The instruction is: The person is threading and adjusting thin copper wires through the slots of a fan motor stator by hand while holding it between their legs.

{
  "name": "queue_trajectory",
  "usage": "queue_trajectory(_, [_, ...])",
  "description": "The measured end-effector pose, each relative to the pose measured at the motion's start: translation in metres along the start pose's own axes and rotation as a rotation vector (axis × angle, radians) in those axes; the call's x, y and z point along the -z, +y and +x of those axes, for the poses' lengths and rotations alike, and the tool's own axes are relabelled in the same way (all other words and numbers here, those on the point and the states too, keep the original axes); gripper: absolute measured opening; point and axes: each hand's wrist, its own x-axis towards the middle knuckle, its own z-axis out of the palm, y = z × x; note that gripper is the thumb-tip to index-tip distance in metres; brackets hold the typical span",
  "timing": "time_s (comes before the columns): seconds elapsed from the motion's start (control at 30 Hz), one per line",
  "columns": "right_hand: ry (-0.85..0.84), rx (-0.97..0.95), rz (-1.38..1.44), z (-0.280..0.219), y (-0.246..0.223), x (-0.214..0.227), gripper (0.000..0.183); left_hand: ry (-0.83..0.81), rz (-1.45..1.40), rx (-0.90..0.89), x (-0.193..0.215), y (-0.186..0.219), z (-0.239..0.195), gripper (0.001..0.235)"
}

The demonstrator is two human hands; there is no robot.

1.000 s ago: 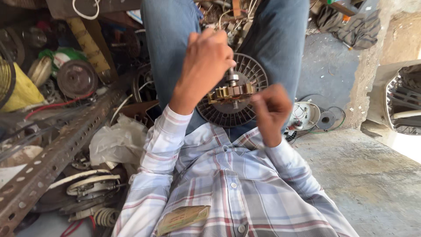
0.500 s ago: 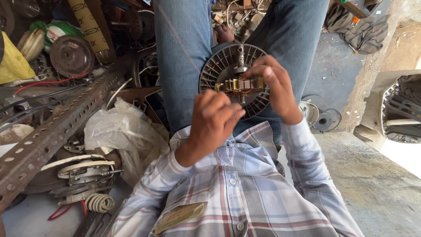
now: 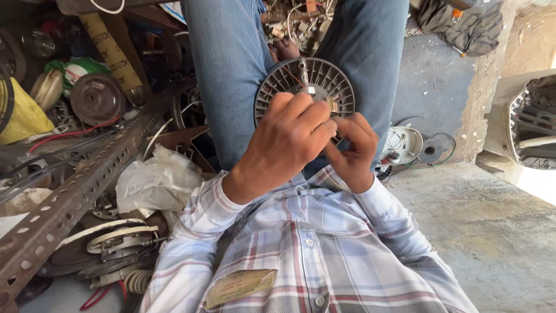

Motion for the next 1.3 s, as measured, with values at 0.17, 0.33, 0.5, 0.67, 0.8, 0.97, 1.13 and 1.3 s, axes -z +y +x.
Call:
queue_trajectory(0.17, [-0.077, 0.064, -0.058, 0.007, -0.003, -0.004, 0.016, -0.058, 0.042, -0.050, 0.002, -0.006, 0.015, 0.006])
queue_trajectory(0.33, [0.033, -0.201, 0.013, 0.001, -0.006, -0.006, 0.008, -0.092, 0.061, -0.054, -0.015, -0.033, 0.028, 0.005])
queue_trajectory(0.5, [0.074, -0.347, 0.060, 0.005, 0.004, -0.012, 0.005, -0.057, 0.002, 0.037, -0.042, -0.075, 0.041, 0.022])
queue_trajectory(0.67, [0.196, -0.123, -0.016, 0.012, -0.001, -0.002, 0.007, 0.020, 0.019, 0.202, -0.049, -0.105, 0.017, 0.023])
queue_trajectory(0.8, [0.034, 0.057, -0.096, 0.029, -0.004, 0.007, 0.028, 0.060, -0.006, 0.342, -0.048, -0.100, -0.017, 0.027])
queue_trajectory(0.97, [-0.053, 0.052, -0.080, 0.035, 0.005, -0.002, 0.031, 0.141, 0.028, 0.386, -0.056, -0.091, -0.034, 0.024])
queue_trajectory(1.13, [-0.043, -0.165, 0.080, 0.013, 0.016, -0.013, 0.029, 0.107, 0.049, 0.366, -0.062, -0.098, -0.041, 0.022])
queue_trajectory(1.3, [-0.026, -0.193, 0.128, 0.010, 0.016, -0.019, 0.021, 0.053, 0.077, 0.355, -0.063, -0.103, -0.042, 0.021])
